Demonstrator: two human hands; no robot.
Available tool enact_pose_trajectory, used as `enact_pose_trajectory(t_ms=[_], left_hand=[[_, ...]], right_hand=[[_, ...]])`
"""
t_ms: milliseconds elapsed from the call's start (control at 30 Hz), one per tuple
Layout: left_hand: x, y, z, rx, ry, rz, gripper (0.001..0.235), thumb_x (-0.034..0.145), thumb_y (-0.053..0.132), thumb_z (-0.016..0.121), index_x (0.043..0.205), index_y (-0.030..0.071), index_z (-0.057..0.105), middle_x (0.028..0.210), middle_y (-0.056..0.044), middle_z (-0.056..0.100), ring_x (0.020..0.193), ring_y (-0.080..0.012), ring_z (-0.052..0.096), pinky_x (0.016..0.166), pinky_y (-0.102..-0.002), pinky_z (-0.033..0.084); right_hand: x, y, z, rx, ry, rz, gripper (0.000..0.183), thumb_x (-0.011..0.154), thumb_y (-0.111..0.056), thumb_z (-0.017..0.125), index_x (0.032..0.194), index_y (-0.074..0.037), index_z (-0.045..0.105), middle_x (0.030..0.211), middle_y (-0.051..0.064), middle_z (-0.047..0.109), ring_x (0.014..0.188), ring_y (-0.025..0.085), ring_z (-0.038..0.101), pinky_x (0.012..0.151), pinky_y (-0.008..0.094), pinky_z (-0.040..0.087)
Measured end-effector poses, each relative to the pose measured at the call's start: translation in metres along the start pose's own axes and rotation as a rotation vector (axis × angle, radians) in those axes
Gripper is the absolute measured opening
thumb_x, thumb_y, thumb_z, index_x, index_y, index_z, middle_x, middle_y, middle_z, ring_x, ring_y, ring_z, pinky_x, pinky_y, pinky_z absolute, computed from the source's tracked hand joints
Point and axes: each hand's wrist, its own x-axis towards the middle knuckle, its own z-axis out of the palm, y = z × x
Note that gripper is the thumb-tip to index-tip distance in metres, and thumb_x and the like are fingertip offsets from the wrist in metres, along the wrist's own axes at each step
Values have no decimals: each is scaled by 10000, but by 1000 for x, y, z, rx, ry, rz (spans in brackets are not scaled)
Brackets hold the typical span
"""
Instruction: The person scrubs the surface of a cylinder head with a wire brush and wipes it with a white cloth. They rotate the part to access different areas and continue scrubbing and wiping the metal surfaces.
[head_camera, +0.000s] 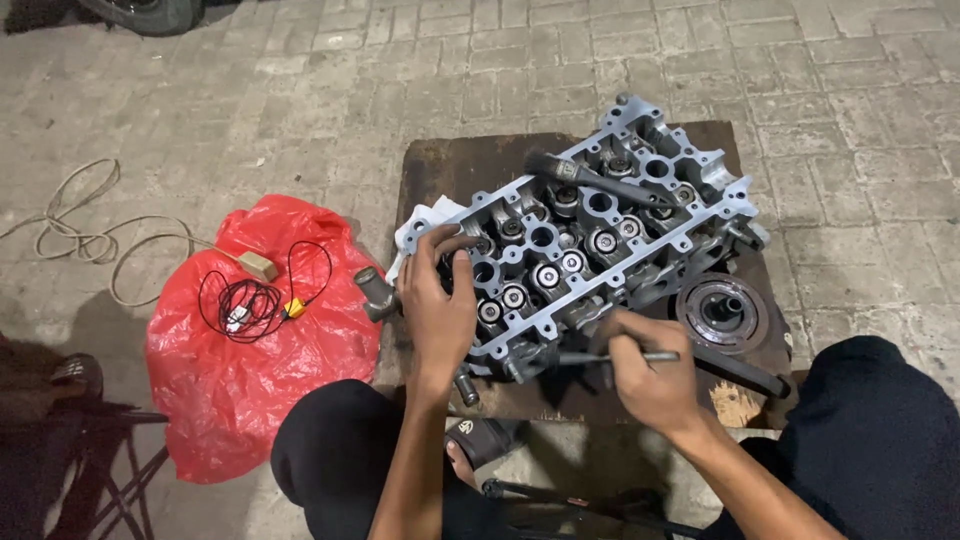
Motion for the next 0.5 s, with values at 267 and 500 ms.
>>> enact_pose_trajectory(t_ms=[267, 500], left_hand=[[0, -7, 2, 21, 17, 57, 260, 987, 250, 481, 1222, 186, 573, 1118, 72, 766, 1152, -196, 630, 1139, -464, 287], [1, -10, 0, -13, 31, 80, 260, 993, 269, 491, 1214, 167, 583, 1114, 58, 767, 1155, -216, 632, 1123, -459, 298]], right_hand=[[-16, 28, 29, -564, -147, -694, 202, 976, -118, 533, 796, -155, 618, 804, 45, 698, 610, 149, 687, 524, 265, 665], [-9, 1, 20, -642, -131, -583, 261, 819, -85, 451, 661, -179, 636, 469, -51, 529, 353, 83, 471, 288, 259, 416]])
